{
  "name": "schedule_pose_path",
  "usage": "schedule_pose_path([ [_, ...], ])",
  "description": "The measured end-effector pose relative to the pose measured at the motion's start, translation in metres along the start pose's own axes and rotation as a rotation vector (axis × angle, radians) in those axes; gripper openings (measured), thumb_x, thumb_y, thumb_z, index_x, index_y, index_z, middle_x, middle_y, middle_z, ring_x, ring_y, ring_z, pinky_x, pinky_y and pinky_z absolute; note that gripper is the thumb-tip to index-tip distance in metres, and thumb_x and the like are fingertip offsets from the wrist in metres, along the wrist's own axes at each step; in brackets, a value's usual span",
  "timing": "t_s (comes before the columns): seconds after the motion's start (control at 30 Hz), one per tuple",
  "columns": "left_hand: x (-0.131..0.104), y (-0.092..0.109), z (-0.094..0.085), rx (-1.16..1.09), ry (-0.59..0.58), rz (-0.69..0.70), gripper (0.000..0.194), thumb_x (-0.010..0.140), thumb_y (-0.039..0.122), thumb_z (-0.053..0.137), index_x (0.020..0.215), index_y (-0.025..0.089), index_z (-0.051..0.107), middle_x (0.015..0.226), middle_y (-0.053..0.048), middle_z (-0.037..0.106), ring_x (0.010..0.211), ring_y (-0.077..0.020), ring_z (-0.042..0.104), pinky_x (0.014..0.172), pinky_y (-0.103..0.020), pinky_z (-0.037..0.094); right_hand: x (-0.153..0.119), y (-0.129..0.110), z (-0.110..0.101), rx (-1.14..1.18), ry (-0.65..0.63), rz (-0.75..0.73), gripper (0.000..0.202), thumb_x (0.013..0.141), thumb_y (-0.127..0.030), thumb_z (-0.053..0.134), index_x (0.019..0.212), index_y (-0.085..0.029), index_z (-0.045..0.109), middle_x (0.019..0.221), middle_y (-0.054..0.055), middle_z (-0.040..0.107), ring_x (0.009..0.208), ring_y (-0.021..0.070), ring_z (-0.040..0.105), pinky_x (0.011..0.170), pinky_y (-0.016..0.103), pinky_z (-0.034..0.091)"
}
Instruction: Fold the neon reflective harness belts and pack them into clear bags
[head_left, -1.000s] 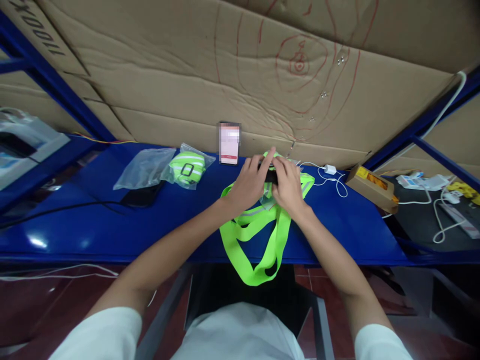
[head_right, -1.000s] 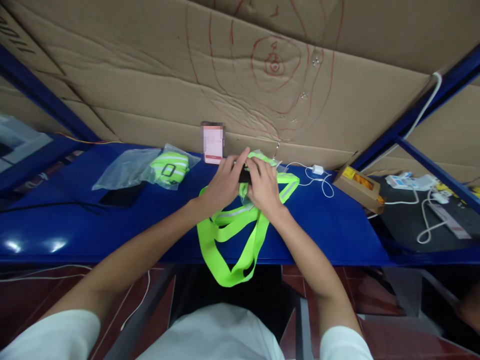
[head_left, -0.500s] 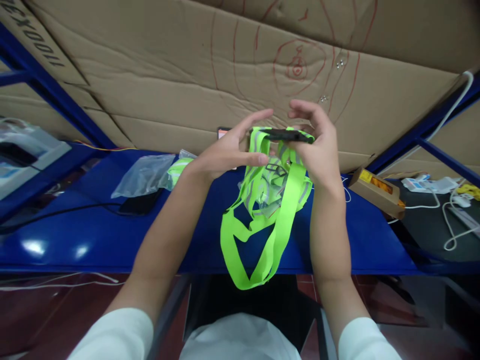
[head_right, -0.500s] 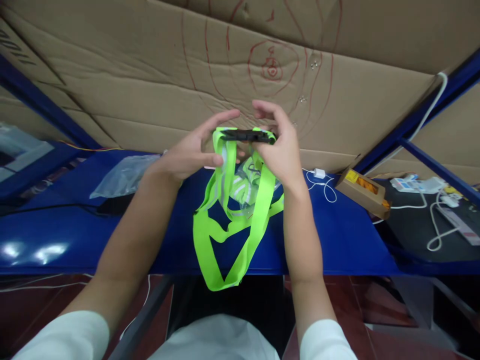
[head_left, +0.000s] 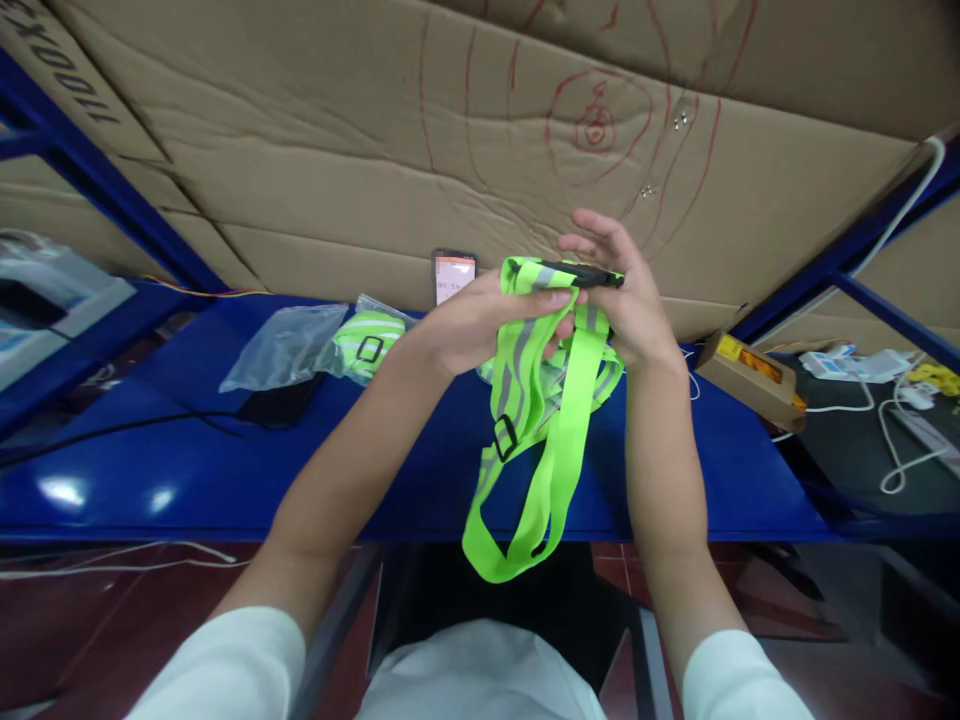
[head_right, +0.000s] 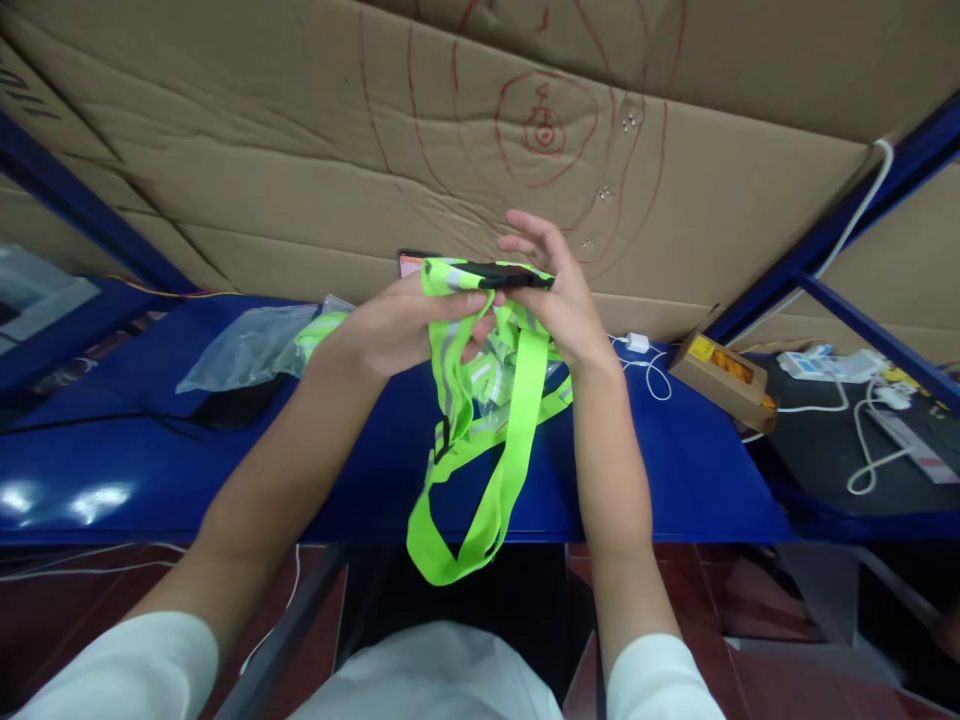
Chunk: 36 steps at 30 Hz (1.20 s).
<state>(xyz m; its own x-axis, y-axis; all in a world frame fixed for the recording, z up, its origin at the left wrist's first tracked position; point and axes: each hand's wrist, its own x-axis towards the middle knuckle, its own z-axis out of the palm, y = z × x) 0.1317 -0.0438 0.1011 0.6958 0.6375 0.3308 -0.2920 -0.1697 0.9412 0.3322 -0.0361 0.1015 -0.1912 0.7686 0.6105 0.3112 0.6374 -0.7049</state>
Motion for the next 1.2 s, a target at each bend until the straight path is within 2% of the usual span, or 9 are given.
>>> schedule_pose_path([
  [0.13,-0.003,0.007,-0.009,0.033,0.029,0.045,0.040,0.083,0.057,0.076,0.096,0.020,0.068,0.069,-0.001,0.060,0.064,-0.0202,0.069,0.063,-0.035,0.059,-0.004,0.008,-0.003,0.282,-0.246,0.152,0.063,0.076,-0.065,0.078,0.122,-0.024,0.066,0.101,0.005,0.073,0.096,0.0239,0.071,0.082,0.040,0.062],
  [0.2,-0.004,0.008,-0.014,0.032,0.035,0.049,0.041,0.080,0.057,0.079,0.095,0.021,0.069,0.069,0.000,0.062,0.063,-0.0199,0.069,0.060,-0.033,0.059,-0.005,0.011,-0.002,0.388,-0.287,0.233,0.060,0.073,-0.070,0.077,0.108,-0.022,0.069,0.089,0.004,0.073,0.087,0.0237,0.072,0.077,0.040,0.062],
  [0.3,-0.004,0.008,-0.016,0.055,0.052,0.038,0.036,0.077,0.047,0.084,0.096,0.020,0.069,0.074,-0.001,0.068,0.066,-0.0204,0.072,0.061,-0.033,0.060,-0.004,0.011,0.002,0.426,-0.252,0.282,0.055,0.077,-0.073,0.073,0.095,-0.021,0.069,0.080,0.004,0.071,0.078,0.0225,0.071,0.072,0.039,0.062],
  [0.43,0.000,0.003,-0.012,0.080,0.082,0.041,0.030,0.083,0.039,0.081,0.101,0.018,0.070,0.082,-0.004,0.073,0.074,-0.0226,0.075,0.074,-0.038,0.061,-0.002,0.007,0.008,0.374,-0.194,0.256,0.051,0.082,-0.072,0.068,0.095,-0.023,0.068,0.074,0.001,0.067,0.073,0.0204,0.070,0.069,0.036,0.061],
  [0.53,0.004,-0.003,-0.008,0.044,0.105,0.064,0.038,0.080,0.038,0.084,0.107,0.018,0.068,0.083,-0.004,0.074,0.079,-0.0233,0.075,0.078,-0.040,0.061,-0.003,0.004,0.010,0.313,-0.129,0.241,0.050,0.087,-0.072,0.062,0.096,-0.023,0.067,0.068,-0.001,0.063,0.070,0.0190,0.068,0.064,0.033,0.059],
  [0.7,0.008,-0.007,-0.003,0.032,0.240,0.065,0.029,0.082,0.034,0.081,0.099,0.015,0.068,0.080,-0.004,0.071,0.075,-0.0228,0.074,0.075,-0.039,0.061,-0.003,0.002,0.004,0.207,-0.085,0.182,0.043,0.088,-0.066,0.066,0.094,-0.023,0.070,0.075,0.000,0.066,0.074,0.0177,0.068,0.065,0.031,0.057],
  [0.83,0.013,-0.009,-0.004,0.081,0.427,0.194,0.025,0.079,0.026,0.083,0.098,0.015,0.070,0.096,-0.006,0.074,0.102,-0.0267,0.073,0.093,-0.042,0.059,0.004,0.010,0.000,0.054,0.028,0.065,0.035,0.084,-0.055,0.076,0.102,-0.025,0.073,0.091,0.000,0.070,0.085,0.0173,0.066,0.073,0.032,0.056],
  [0.97,0.018,-0.016,-0.011,0.147,0.502,0.257,0.029,0.077,0.023,0.084,0.101,0.014,0.071,0.112,-0.008,0.074,0.122,-0.0293,0.065,0.105,-0.043,0.053,0.009,0.018,0.002,-0.022,0.162,0.049,0.031,0.081,-0.046,0.081,0.097,-0.022,0.071,0.081,-0.001,0.065,0.071,0.0129,0.060,0.065,0.027,0.048],
  [1.2,0.022,-0.024,-0.017,0.120,0.528,0.245,0.029,0.077,0.025,0.084,0.101,0.016,0.070,0.109,-0.007,0.074,0.115,-0.0262,0.069,0.104,-0.044,0.053,0.008,0.019,0.006,-0.009,0.079,0.092,0.035,0.089,-0.055,0.071,0.083,-0.021,0.064,0.068,-0.003,0.056,0.058,0.0096,0.048,0.052,0.025,0.035],
])
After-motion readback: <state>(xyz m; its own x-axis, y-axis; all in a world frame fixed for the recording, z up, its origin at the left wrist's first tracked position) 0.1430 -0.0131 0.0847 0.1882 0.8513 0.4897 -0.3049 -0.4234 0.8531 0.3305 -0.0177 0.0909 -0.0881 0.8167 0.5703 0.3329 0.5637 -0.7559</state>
